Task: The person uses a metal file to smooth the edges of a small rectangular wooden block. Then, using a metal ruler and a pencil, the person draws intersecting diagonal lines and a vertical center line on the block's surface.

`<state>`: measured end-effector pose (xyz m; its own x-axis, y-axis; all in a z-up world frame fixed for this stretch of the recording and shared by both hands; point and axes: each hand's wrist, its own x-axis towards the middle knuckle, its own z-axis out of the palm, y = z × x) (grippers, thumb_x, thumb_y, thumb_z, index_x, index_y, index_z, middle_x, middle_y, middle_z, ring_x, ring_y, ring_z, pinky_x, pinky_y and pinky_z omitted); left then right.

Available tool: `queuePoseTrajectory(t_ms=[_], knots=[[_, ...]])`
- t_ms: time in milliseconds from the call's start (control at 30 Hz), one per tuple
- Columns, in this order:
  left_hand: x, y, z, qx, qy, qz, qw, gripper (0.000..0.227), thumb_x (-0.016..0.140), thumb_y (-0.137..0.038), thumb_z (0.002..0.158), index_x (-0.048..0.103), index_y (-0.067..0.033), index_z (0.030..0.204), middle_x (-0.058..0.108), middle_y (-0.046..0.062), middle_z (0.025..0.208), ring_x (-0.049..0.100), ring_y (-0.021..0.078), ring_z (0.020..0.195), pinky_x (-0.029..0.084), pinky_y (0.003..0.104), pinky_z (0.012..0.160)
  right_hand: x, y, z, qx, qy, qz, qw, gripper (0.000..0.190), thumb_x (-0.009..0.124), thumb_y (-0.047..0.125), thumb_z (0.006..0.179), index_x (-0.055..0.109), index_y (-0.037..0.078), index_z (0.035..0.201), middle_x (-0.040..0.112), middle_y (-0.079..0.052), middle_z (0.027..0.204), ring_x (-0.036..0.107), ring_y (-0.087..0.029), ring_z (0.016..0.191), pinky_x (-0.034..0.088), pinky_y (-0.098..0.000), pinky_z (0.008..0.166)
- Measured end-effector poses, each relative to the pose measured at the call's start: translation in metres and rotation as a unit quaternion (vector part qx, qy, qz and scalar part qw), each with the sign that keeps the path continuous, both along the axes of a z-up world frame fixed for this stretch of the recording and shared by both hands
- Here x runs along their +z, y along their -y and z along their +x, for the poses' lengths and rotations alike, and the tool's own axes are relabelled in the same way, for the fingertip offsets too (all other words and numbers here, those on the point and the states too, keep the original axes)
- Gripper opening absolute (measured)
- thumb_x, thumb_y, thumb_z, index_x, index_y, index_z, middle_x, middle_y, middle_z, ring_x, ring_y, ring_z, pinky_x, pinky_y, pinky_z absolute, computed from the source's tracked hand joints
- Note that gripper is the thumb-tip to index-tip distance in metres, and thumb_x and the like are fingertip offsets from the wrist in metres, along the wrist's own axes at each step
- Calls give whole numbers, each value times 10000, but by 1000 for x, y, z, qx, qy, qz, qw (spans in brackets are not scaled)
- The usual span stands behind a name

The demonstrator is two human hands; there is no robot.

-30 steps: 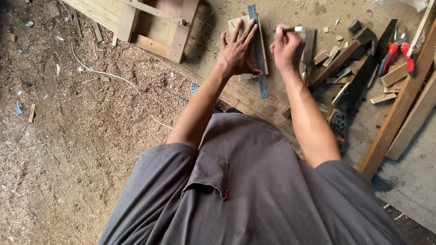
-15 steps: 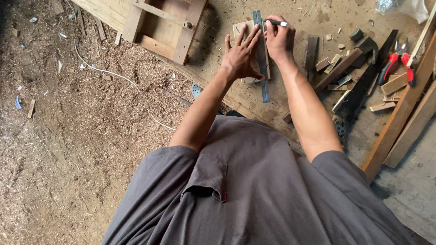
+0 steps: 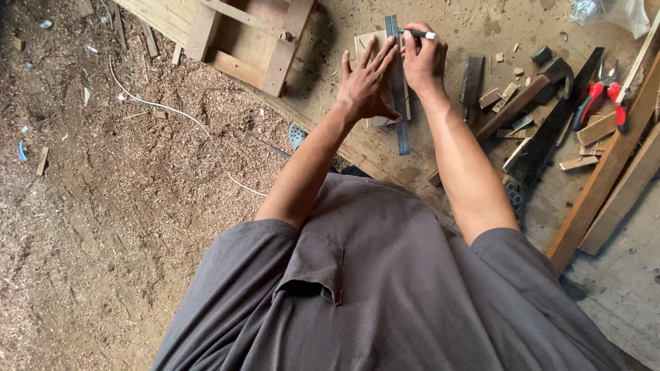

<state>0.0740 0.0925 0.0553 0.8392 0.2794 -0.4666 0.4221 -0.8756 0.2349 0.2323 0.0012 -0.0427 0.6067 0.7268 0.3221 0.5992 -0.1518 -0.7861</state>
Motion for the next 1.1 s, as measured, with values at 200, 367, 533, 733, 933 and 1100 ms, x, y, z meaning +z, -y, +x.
queuePoseTrajectory(t_ms=[200, 367, 533, 733, 933, 1100], knots=[[1, -1, -1, -5, 2, -2, 1000, 1598, 760, -960, 470, -29, -250, 1666, -43, -50, 1749, -60, 260, 1611, 25, 741, 1238, 15, -2, 0, 0, -21, -20, 1000, 157, 619, 113, 1097, 704, -18, 1118, 757, -100, 852, 757, -165, 709, 609, -303, 621], [3, 0, -3, -7, -2, -1, 1000, 1607, 754, -965, 466, -41, -245, 1664, -45, -58, 1749, -59, 260, 1615, 19, 738, 1245, 26, 0, -1, 7, -16, -57, 998, 151, 623, 111, 1096, 712, -11, 1091, 756, -101, 846, 753, -176, 705, 595, -318, 625], [2, -1, 0, -3, -2, -12, 1000, 1613, 758, -963, 461, -50, -245, 1658, -58, -41, 1748, -67, 270, 1610, 15, 731, 1242, 33, 16, -9, 2, -32, -91, 995, 144, 621, 107, 1078, 728, 13, 1100, 766, -104, 851, 742, -188, 694, 589, -325, 602], [-2, -2, 1, 1, -1, -16, 1000, 1621, 772, -952, 457, -30, -220, 1661, -56, -30, 1744, -68, 274, 1607, 4, 732, 1242, 38, 51, -31, -4, -72, -112, 991, 142, 607, 118, 1098, 712, 32, 1136, 755, -107, 881, 723, -179, 686, 586, -324, 555], [-1, 0, -3, 2, 26, -10, 1000, 1597, 816, -903, 481, 10, -201, 1667, -17, -29, 1749, -39, 285, 1609, 29, 738, 1239, 62, 85, -59, -5, -83, -69, 994, 131, 653, 72, 1048, 684, -25, 1131, 751, -157, 885, 752, -212, 744, 580, -349, 662], [-20, 2, -3, 7, 60, 5, 998, 1516, 825, -867, 565, 46, -198, 1679, 106, -8, 1756, 58, 294, 1622, 41, 752, 1234, 71, 109, -68, -7, -56, -109, 992, 95, 666, 52, 1071, 707, -13, 1126, 739, -157, 865, 744, -243, 753, 569, -366, 679]])
